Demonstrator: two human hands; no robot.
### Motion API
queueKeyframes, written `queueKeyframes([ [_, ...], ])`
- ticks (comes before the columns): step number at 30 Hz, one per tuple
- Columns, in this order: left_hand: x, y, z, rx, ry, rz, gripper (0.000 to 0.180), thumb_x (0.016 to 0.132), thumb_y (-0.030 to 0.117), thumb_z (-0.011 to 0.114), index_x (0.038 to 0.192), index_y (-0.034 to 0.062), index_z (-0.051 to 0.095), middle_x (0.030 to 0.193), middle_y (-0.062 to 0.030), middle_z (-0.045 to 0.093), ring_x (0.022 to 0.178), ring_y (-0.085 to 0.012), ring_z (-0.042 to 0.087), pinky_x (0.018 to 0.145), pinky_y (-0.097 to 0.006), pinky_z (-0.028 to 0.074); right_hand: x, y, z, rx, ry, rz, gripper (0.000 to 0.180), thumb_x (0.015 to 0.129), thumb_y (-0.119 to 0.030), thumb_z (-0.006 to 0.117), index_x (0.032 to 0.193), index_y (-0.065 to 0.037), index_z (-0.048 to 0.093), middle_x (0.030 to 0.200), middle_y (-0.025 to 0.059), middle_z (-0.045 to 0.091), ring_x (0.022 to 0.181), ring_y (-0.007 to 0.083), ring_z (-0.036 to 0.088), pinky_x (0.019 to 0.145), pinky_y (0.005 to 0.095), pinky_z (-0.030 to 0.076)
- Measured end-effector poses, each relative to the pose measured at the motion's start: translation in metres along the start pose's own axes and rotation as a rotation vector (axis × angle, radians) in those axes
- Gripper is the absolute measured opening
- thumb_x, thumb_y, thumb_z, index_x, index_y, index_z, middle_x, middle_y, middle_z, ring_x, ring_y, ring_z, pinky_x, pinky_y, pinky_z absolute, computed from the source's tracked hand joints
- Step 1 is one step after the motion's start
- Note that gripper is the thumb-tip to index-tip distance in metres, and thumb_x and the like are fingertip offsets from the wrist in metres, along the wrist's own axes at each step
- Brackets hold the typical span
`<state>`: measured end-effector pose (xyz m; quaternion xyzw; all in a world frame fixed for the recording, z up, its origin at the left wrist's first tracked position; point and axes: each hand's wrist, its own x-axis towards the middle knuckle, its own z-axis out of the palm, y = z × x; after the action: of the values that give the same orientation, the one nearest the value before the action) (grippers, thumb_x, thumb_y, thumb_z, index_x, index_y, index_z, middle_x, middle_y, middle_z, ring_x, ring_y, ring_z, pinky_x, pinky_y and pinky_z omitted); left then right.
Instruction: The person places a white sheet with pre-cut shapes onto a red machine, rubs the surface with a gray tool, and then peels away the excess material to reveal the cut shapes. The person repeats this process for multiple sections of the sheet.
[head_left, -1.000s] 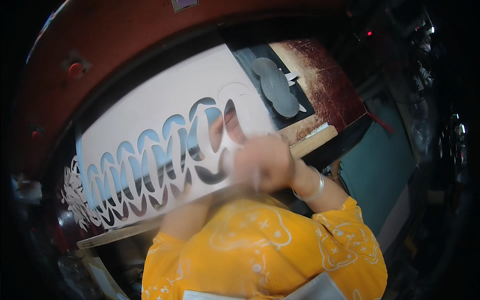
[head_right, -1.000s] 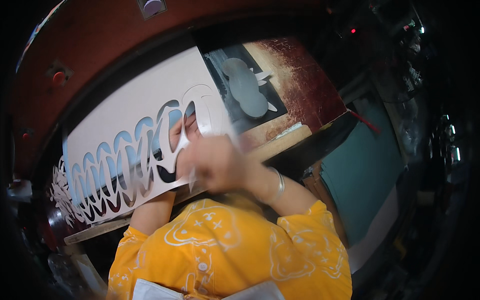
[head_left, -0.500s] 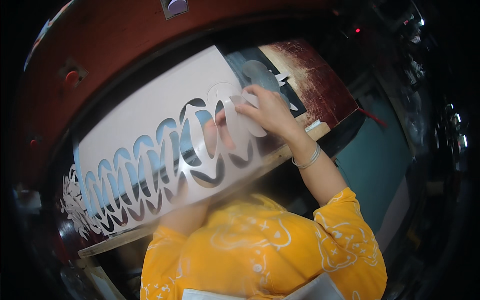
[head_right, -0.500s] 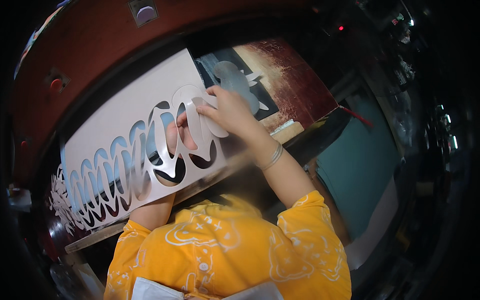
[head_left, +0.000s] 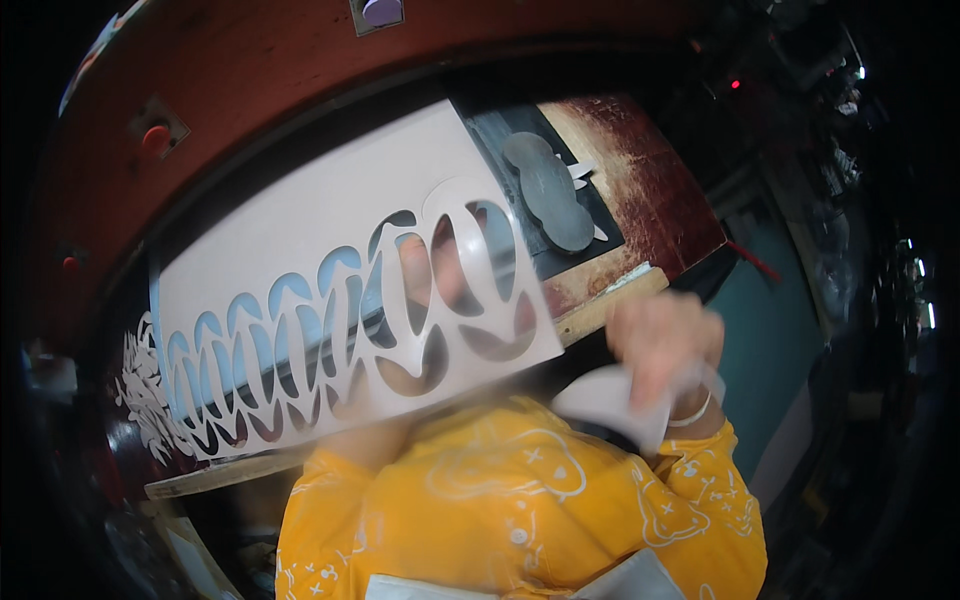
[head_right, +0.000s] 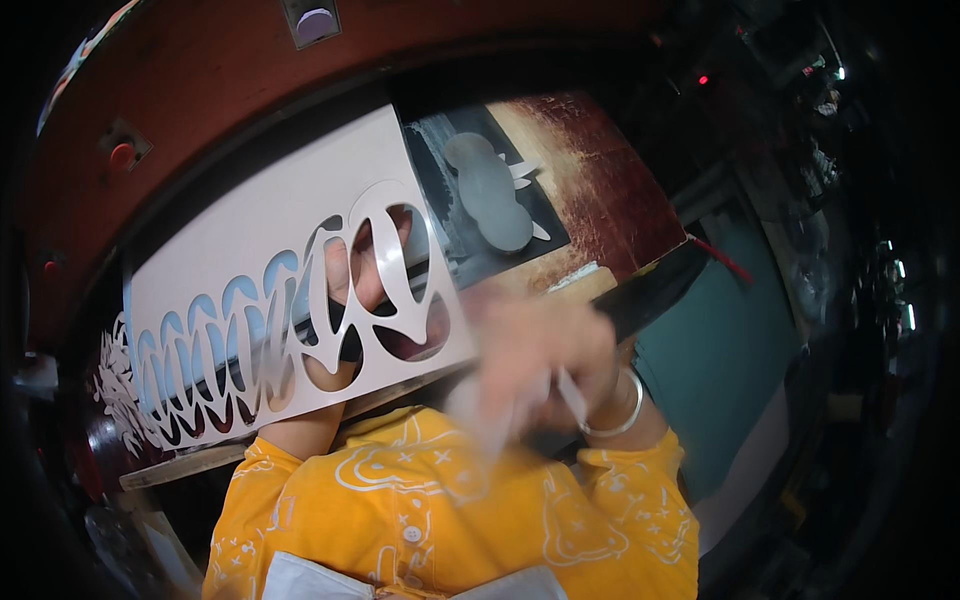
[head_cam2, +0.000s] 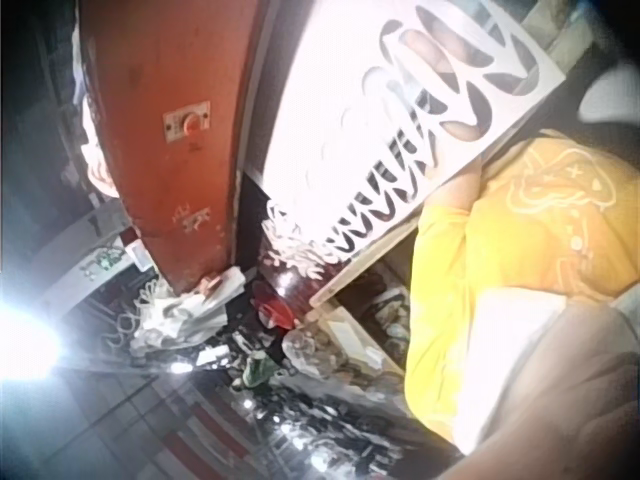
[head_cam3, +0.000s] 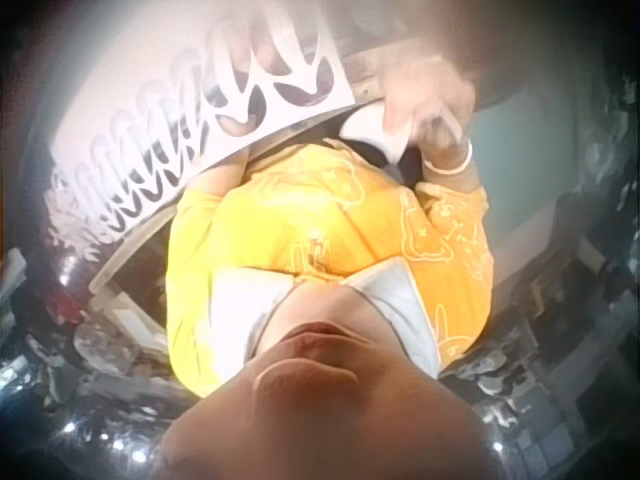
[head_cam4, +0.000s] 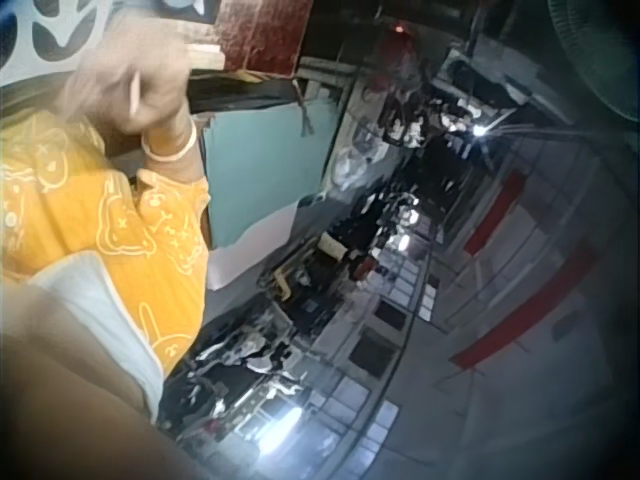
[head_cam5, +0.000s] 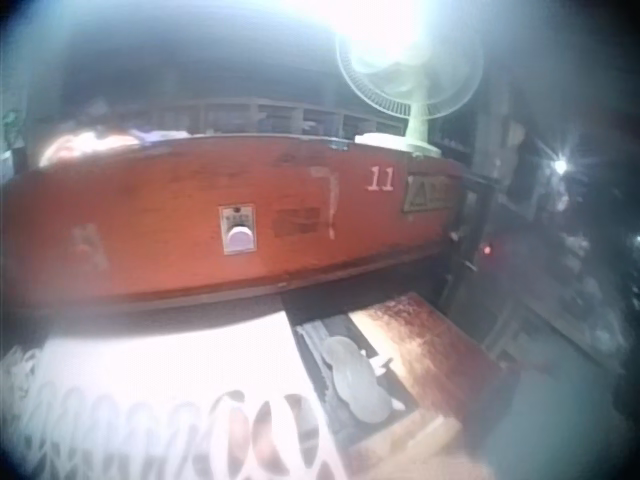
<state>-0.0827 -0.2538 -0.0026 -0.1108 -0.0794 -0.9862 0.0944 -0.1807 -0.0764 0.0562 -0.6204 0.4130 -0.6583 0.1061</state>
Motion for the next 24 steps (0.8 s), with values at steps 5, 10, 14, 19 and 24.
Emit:
queueKeyframes([
  [5,0.002,0.009,-0.027,-0.053,0.02,0.02,0.053,0.097,0.03,0.043,0.142,0.0067,0.03,0.142,-0.0119,0.037,0.132,-0.0236,0.035,0.109,-0.033,0.026,0.067,0.1,-0.016,-0.711,-0.022,0.115,0.021,0.091,-0.018,0.05,0.093,0.002,0.058,0.105,0.0214,0.057,0.096,0.029,0.055,0.082,0.0366,0.044],
  [10,-0.007,0.01,-0.064,0.25,0.213,0.135,0.042,0.101,0.021,0.037,0.138,0.0023,0.034,0.125,-0.0118,0.049,0.108,-0.0146,0.052,0.089,-0.023,0.045,0.049,0.176,0.014,-0.867,-0.033,0.37,0.019,0.092,-0.018,0.051,0.094,0.001,0.054,0.092,0.0166,0.061,0.087,0.0282,0.059,0.076,0.0377,0.046],
  [14,0.002,-0.015,-0.093,0.168,0.236,0.116,0.044,0.097,0.023,0.047,0.134,-0.0003,0.039,0.132,-0.0112,0.047,0.123,-0.0204,0.045,0.108,-0.034,0.034,0.021,0.197,0.013,-0.507,0.417,0.529,0.017,0.094,-0.018,0.05,0.093,-0.002,0.055,0.077,0.0073,0.06,0.07,0.0154,0.056,0.064,0.0312,0.046],
  [19,-0.047,-0.046,-0.082,-0.115,0.119,-0.33,0.039,0.096,0.018,0.05,0.131,-0.0007,0.047,0.128,-0.0126,0.053,0.122,-0.0204,0.048,0.103,-0.031,0.04,0.02,0.234,0.006,-0.361,0.698,0.56,0.023,0.095,-0.024,0.05,0.095,-0.001,0.055,0.082,0.0097,0.061,0.075,0.0193,0.057,0.064,0.0324,0.047],
  [24,-0.1,-0.026,-0.037,0.828,-0.008,-0.876,0.041,0.096,0.017,0.052,0.134,0.0035,0.046,0.131,-0.0097,0.051,0.115,-0.017,0.051,0.097,-0.031,0.041,0.018,0.236,-0.037,0.395,1.349,0.794,0.025,0.095,-0.027,0.051,0.099,-0.002,0.056,0.076,0.0102,0.056,0.069,0.0204,0.058,0.065,0.0357,0.055],
])
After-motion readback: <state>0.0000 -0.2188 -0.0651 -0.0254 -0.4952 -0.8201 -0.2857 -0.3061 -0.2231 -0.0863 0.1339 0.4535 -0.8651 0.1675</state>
